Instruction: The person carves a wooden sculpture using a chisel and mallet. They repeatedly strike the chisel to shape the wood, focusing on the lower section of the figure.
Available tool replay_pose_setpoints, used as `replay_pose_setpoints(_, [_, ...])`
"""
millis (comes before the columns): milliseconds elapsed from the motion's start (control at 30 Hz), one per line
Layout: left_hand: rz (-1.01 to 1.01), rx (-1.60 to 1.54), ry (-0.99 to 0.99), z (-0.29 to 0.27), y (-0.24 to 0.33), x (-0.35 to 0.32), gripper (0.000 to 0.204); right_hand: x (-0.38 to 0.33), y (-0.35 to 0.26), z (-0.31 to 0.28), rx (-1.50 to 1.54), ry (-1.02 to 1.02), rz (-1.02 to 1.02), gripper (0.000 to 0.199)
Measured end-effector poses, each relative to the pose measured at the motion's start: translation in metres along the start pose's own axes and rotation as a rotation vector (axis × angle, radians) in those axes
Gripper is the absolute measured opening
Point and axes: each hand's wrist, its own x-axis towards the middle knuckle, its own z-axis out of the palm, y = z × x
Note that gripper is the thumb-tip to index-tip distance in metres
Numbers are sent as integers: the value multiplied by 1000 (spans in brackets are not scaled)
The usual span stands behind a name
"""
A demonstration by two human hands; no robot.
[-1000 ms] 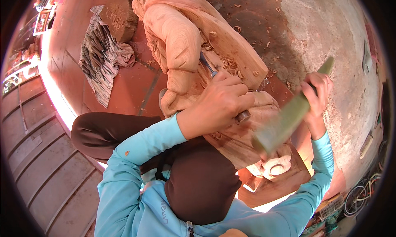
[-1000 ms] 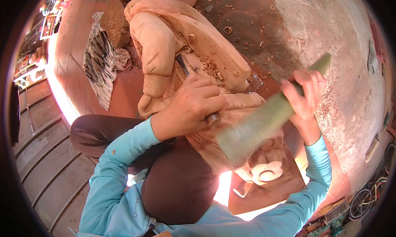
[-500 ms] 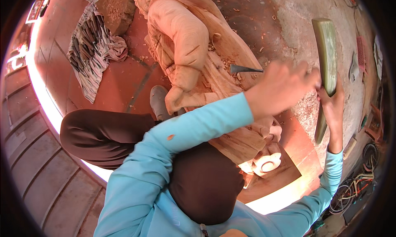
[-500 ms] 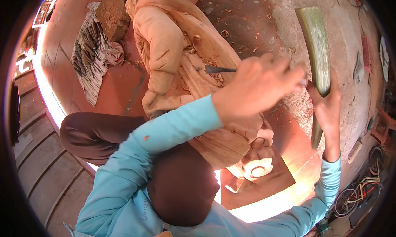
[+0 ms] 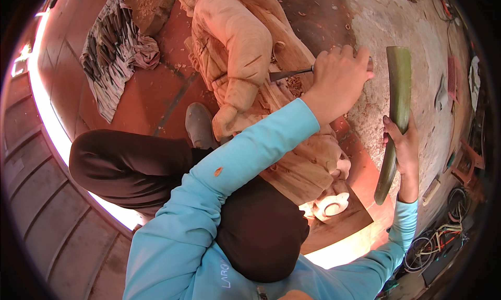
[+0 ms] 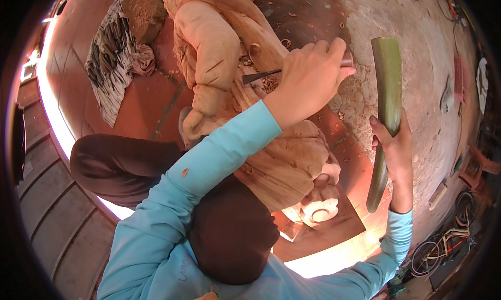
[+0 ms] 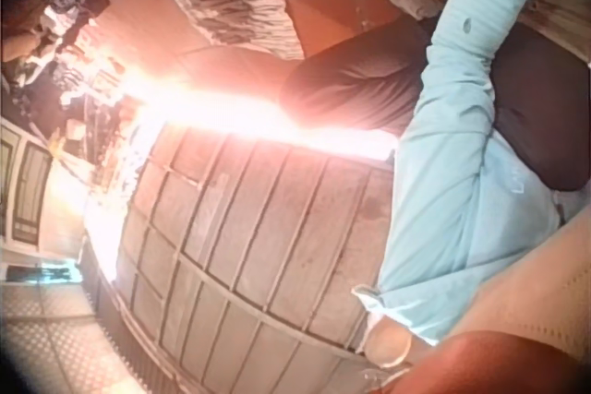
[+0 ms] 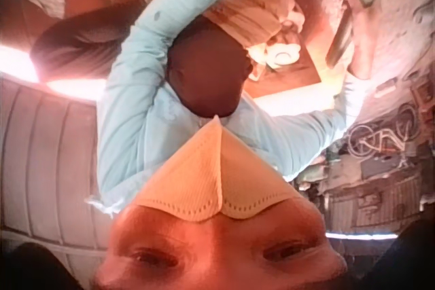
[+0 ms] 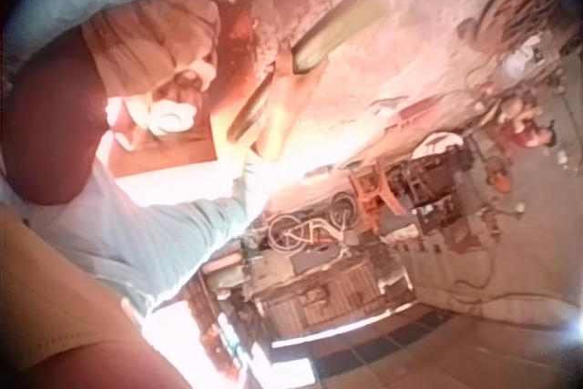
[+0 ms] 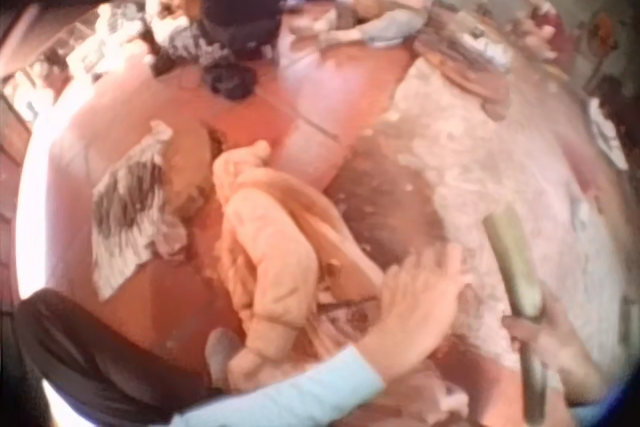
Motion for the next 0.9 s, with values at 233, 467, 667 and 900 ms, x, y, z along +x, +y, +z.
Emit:
replay_pose_setpoints(233, [-142, -52, 53, 12, 3, 5, 29, 7, 4, 5, 31, 11, 12, 31])
replay_pose_setpoints(467, [-101, -35, 38, 11, 4, 1, 25, 16, 14, 19, 38, 86, -93, 30])
replay_pose_setpoints(667, [-145, -12, -1, 14, 4, 0, 22, 29, 30, 24, 37, 93, -88, 33])
replay_pose_setpoints(900, [-121, -52, 27, 15, 3, -3, 19, 29, 33, 23, 88, 71, -90, 35])
